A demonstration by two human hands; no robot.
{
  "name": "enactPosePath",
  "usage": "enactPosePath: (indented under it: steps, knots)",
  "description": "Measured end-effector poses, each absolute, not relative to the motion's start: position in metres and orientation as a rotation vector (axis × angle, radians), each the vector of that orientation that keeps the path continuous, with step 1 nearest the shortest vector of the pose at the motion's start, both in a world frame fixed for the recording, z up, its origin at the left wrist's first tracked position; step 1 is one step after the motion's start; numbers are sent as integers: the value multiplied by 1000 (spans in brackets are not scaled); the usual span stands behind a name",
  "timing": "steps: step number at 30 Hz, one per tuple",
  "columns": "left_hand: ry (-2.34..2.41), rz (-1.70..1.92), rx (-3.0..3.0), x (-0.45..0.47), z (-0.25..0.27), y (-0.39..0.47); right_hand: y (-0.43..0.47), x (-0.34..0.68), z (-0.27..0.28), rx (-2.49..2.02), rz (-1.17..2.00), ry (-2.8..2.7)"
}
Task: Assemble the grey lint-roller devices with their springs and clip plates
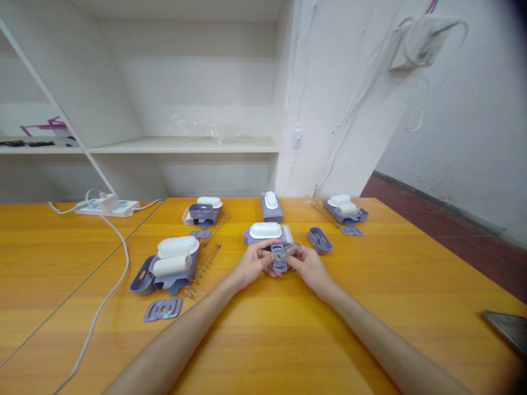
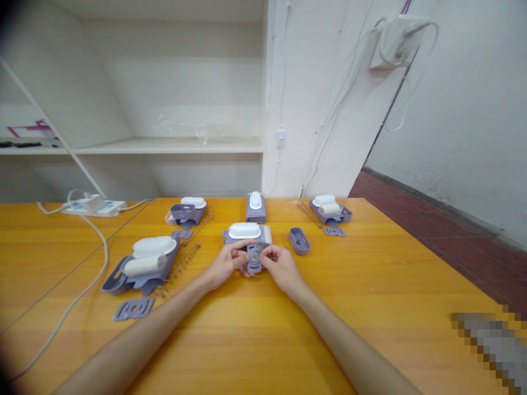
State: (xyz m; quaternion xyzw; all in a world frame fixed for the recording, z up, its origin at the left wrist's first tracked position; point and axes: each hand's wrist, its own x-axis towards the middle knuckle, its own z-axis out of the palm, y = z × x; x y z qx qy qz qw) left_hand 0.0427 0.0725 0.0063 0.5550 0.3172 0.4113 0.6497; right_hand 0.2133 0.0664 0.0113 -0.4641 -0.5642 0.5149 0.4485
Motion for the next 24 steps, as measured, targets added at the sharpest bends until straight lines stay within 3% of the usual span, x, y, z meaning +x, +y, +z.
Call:
enactPosePath:
  steps: [14, 24]
  knots:
    - [713, 947, 1290, 44, 4, 73, 72, 217, 4, -1148, 1149, -1495]
    - [663, 934, 1240, 41, 6, 73, 69, 218, 11, -1210, 1327, -1382]
